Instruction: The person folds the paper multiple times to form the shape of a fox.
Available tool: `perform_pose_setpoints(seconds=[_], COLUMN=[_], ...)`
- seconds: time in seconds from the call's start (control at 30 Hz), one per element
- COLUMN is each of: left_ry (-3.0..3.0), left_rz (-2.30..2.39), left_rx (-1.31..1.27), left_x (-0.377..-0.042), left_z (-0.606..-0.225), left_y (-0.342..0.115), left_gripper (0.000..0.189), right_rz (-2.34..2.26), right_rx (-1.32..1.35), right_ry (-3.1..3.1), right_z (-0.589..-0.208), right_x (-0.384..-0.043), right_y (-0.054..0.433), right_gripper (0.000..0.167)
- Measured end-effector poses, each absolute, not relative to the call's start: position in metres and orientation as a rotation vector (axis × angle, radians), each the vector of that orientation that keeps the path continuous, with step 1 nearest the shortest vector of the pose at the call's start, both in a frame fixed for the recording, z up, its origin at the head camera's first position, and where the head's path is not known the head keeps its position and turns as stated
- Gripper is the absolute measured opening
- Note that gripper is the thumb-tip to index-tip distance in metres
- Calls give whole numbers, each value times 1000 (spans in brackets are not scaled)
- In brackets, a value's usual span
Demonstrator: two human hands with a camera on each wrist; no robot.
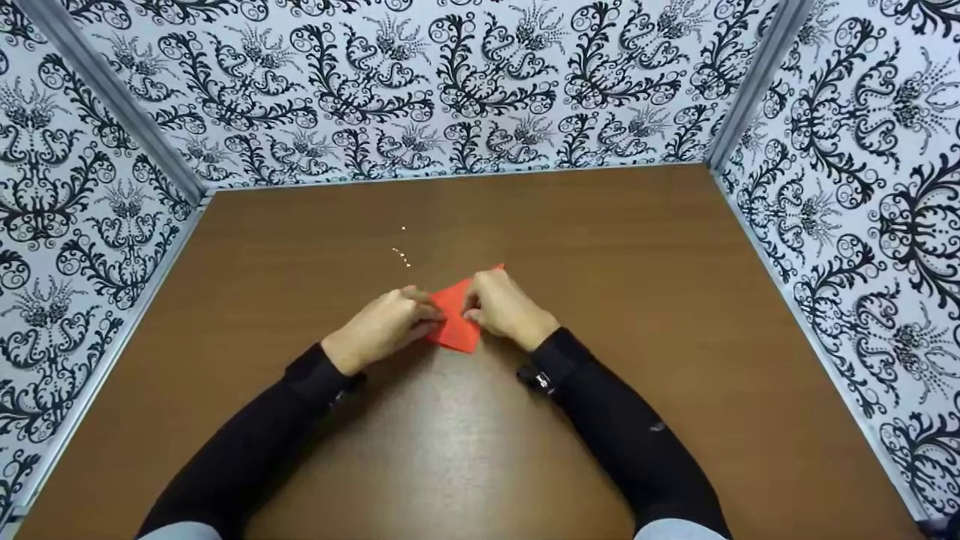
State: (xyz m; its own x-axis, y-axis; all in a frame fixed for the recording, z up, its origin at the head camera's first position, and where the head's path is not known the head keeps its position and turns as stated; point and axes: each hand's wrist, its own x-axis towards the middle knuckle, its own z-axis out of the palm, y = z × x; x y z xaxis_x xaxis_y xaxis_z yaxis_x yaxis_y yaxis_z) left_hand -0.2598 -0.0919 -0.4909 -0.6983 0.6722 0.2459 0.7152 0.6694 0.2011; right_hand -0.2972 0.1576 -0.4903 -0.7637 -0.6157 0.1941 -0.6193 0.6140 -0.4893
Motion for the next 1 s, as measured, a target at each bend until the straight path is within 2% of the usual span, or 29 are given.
perform_pose_setpoints(seconds=[0.53, 1.0], left_ry=[-2802, -2758], left_rz=[-429, -358], left_rx=[-1093, -1168], left_x=[-271, -279], left_z=[-492, -492], left_y=[-96, -95], left_gripper=[13, 17], right_rz=[854, 859], right_rx=[1060, 1029], right_ry=[-2818, -2830], right_z=[-491, -490], right_x=[-296, -296], right_y=[156, 157], right_gripper=[8, 7])
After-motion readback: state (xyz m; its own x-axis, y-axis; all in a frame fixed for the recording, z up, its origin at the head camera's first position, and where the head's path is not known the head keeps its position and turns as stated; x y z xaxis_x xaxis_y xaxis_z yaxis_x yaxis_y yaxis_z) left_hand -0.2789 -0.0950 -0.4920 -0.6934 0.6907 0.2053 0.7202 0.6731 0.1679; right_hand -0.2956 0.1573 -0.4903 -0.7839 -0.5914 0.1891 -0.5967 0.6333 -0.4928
